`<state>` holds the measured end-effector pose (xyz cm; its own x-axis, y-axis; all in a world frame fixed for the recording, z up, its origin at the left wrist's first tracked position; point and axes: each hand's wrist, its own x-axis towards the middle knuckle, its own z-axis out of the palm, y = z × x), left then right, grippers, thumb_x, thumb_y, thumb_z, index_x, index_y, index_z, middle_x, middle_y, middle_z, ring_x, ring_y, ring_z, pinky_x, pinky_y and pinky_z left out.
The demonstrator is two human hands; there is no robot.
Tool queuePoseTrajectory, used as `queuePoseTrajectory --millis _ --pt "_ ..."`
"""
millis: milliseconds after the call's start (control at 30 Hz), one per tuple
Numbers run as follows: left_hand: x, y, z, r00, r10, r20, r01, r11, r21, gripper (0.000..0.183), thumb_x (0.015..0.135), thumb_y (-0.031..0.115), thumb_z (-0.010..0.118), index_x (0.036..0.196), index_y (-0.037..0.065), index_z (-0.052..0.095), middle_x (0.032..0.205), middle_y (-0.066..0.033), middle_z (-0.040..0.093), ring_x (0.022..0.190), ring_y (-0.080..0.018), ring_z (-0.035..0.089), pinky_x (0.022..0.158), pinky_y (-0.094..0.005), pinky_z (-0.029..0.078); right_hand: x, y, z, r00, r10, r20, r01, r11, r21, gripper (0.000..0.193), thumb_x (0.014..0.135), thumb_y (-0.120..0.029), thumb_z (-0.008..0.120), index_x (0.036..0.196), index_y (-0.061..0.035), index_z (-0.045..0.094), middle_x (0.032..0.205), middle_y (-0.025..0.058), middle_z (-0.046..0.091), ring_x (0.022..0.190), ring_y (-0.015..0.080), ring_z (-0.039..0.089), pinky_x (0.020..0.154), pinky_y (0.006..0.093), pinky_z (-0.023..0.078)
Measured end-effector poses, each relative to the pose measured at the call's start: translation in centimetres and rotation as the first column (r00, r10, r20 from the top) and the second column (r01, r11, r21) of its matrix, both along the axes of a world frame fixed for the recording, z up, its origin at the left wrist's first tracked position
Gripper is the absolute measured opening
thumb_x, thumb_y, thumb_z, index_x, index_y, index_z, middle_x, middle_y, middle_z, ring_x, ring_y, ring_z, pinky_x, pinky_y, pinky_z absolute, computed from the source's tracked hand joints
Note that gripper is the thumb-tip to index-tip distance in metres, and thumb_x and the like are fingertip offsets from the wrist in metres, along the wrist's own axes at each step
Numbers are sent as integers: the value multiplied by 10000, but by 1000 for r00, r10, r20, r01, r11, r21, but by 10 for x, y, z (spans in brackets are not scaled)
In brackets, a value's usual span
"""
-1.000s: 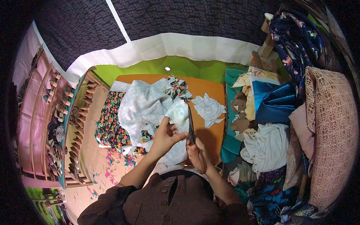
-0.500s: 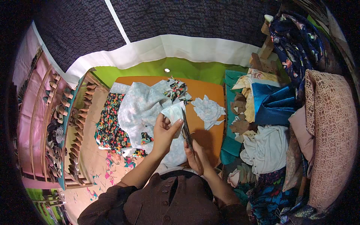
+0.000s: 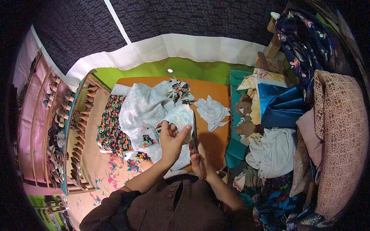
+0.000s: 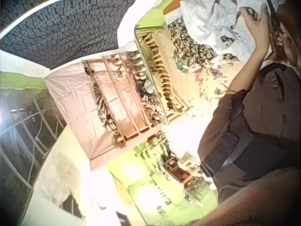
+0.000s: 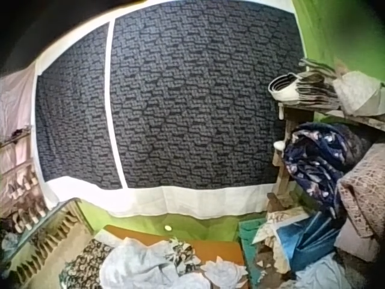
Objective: Cutting out specific shapes from fabric pieces using scissors on a work table.
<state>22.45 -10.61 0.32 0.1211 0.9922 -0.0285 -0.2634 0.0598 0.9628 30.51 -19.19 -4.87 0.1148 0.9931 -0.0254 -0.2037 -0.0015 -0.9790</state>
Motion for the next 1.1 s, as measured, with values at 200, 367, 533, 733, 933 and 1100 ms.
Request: queuePoseTrajectory --millis 200,367,533,733,933,1100 --pt "2 1 -7 999 35 -12 -35 999 13 334 726 31 645 754 67 314 642 44 348 563 -13 345 461 -163 285 4 2 8 996 -8 -85 2 998 -69 620 710 -643 454 938 -70 385 732 -55 356 554 9 310 454 133 258" --pt "4 1 -3 1000 26 10 -26 1000 11 347 718 35 653 775 64 312 631 40 334 561 -18 335 459 -166 272 12 1 1 997 30 -70 -35 996 -80 532 759 -581 458 926 -80 392 719 -59 370 541 4 314 441 132 259" --pt "8 3 -9 1000 -2 -16 3 999 43 368 712 66 666 777 68 304 629 42 307 551 -22 308 455 -170 261 14 0 4 1000 -6 -30 2 989 -149 498 827 -508 389 942 -25 431 762 11 418 646 95 394 557 227 336" --pt "10 5 -23 998 -41 -37 43 997 58 374 714 79 666 780 70 298 632 37 308 549 -26 307 454 -171 261 16 1 -1 992 -37 117 42 998 -36 519 825 -520 381 948 -18 430 768 25 437 680 98 412 578 225 347" --pt "13 5 -10 999 -20 40 17 998 58 383 710 86 671 775 68 294 631 38 292 548 -28 287 449 -170 249 18 4 4 1000 2 -22 -5 992 -124 592 748 -615 411 931 -52 410 725 -21 393 583 45 351 492 178 298" --pt "5 10 -26 990 -58 -125 68 995 78 399 702 83 674 780 71 283 633 40 278 551 -32 274 444 -178 243 17 2 3 999 -25 28 28 993 -112 612 765 -630 379 920 -41 439 706 -24 390 603 53 372 509 194 317"
